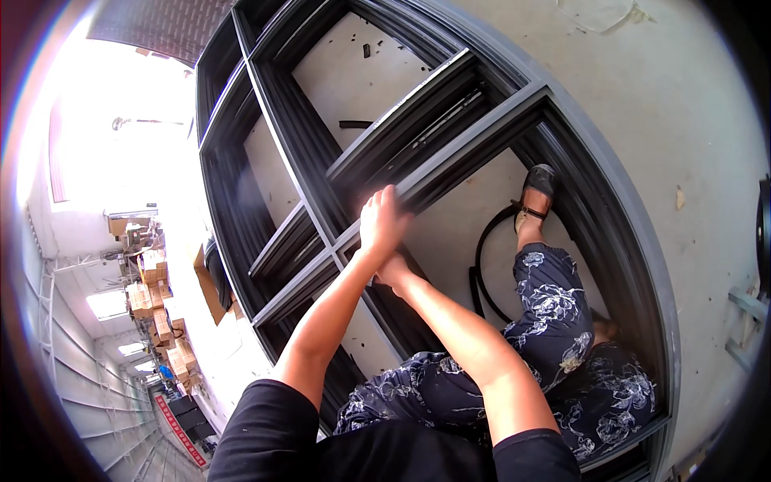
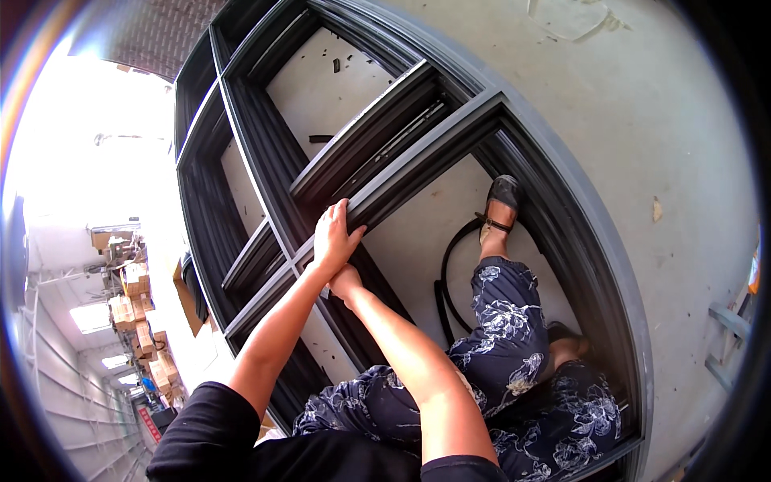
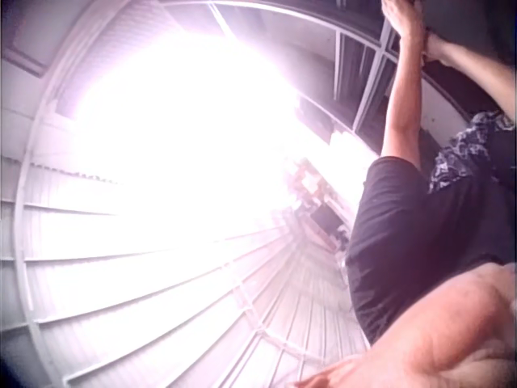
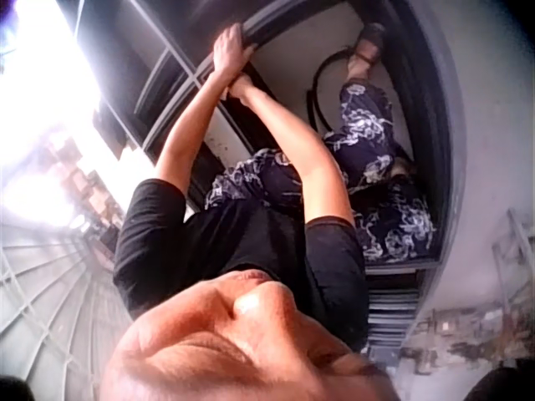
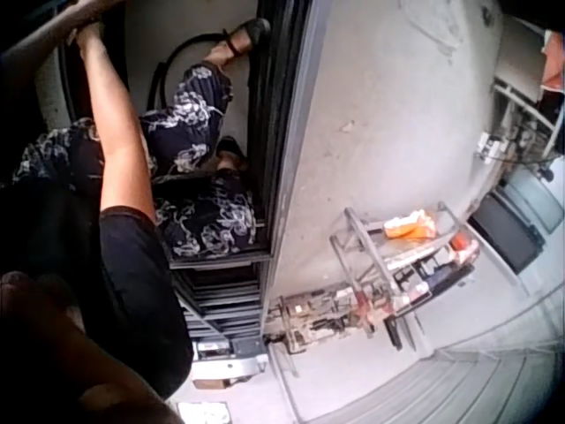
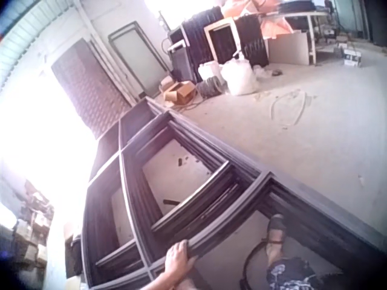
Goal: The person pushes a black rubber seal into the grooves of several metal frames by hand and trims the seal using scissors.
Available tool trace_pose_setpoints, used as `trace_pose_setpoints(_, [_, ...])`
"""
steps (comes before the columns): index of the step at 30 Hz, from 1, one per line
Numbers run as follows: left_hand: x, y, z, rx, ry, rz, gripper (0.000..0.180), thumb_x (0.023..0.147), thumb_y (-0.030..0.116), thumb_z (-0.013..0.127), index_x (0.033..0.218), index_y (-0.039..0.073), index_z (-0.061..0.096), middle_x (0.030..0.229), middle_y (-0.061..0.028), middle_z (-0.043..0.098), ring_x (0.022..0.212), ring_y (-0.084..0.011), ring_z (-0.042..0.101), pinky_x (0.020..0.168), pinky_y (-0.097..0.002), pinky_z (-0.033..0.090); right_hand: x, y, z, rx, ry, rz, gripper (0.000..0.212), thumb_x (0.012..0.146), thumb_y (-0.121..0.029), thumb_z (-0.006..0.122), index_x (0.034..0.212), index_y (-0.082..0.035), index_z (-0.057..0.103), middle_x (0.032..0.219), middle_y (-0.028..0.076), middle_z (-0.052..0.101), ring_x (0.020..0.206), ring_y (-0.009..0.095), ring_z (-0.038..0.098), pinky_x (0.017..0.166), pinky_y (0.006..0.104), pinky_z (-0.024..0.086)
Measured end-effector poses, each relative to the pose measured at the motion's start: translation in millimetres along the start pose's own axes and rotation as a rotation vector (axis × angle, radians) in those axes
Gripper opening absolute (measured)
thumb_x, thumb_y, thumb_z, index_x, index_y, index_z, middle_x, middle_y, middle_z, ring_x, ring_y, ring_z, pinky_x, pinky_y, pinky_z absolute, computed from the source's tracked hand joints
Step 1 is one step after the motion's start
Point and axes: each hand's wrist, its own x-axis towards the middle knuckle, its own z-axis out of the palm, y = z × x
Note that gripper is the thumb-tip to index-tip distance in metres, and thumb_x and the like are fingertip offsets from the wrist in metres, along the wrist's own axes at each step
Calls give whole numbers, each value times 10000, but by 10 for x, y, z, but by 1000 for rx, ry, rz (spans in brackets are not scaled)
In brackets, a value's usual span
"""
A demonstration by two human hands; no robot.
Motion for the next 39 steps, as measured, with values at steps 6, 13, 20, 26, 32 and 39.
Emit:
trace_pose_setpoints(6, [-71,-47,14,31,48,-7,546,752,165,759,1213,5,513,1107,-206,601,1040,-393,581,909,-461,466,43,109,63,-34,93,-244,368,941,-304,583,1243,-95,607,1078,73,697,978,212,666,815,363,538])
trace_pose_setpoints(13, [-13,49,61,67,64,30,562,777,207,763,1229,-22,521,1096,-201,600,1042,-390,576,915,-439,468,413,370,-128,-364,157,-172,397,889,-363,636,1206,-123,646,1114,143,709,1027,297,685,823,402,551])
trace_pose_setpoints(20, [42,16,93,42,60,45,559,795,252,761,1224,-15,524,1088,-208,598,1039,-396,568,912,-445,462,404,299,-51,-535,88,-201,377,920,-374,603,1209,-139,654,1150,128,702,1056,301,678,861,402,549])
trace_pose_setpoints(26, [-21,-95,144,118,85,-26,559,789,266,769,1209,-12,526,1072,-217,596,1020,-405,572,897,-449,467,239,146,-85,-658,-4,10,363,928,-360,601,1229,-162,646,1199,110,687,1058,267,683,845,372,553])
trace_pose_setpoints(32, [74,140,33,154,-55,16,828,710,315,829,1358,-5,425,1226,-197,546,1156,-366,534,943,-452,451,390,245,-152,-697,61,-106,354,952,-342,565,1254,-167,623,1232,87,662,1073,226,654,861,351,533])
trace_pose_setpoints(39, [258,349,218,221,151,224,997,696,310,819,1473,-22,289,1351,-167,495,1227,-324,499,1001,-449,406,219,182,-198,-500,12,-5,343,968,-335,538,1257,-163,607,1220,74,655,1044,200,638,844,336,525])
